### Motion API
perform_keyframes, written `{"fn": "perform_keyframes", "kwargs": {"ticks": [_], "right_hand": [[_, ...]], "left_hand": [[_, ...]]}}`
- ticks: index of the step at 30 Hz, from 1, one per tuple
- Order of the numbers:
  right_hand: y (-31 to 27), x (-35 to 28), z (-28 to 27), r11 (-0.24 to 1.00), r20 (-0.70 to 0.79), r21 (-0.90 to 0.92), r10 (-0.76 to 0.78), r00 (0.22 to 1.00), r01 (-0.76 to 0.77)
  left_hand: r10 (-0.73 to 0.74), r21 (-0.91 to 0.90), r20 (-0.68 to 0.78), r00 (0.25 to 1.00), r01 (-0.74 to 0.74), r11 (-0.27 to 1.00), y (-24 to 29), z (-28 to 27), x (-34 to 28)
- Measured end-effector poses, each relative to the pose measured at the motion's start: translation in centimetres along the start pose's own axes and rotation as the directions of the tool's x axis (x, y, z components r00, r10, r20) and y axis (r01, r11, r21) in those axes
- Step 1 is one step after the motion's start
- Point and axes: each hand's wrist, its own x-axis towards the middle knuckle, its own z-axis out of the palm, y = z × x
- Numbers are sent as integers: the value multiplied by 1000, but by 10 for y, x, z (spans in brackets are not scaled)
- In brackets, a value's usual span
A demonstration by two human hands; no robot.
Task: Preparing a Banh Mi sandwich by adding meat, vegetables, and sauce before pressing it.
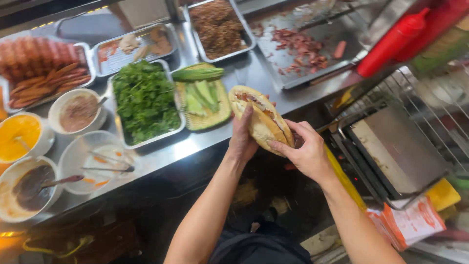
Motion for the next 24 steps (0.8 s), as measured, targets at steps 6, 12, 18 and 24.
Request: {"fn": "perform_keyframes", "kwargs": {"ticks": [6, 12, 18, 24], "right_hand": [[67, -23, -95, 966, -131, -153, 191, 973, -211], [131, -63, -141, 889, -356, 146, 456, 816, -433], [214, -96, -139, 823, -589, 409, 568, 574, -395], [236, -117, -133, 675, -614, 632, 736, 286, -381]], "left_hand": [[-231, 59, -26, 973, 232, 971, -116, 55, 19], [-539, 202, -103, 836, 548, 811, -222, 93, 22], [-771, 459, -55, 634, 702, 545, -311, 95, 32], [-924, 929, 28, 382, -352, -117, -356, 51, 108]]}}
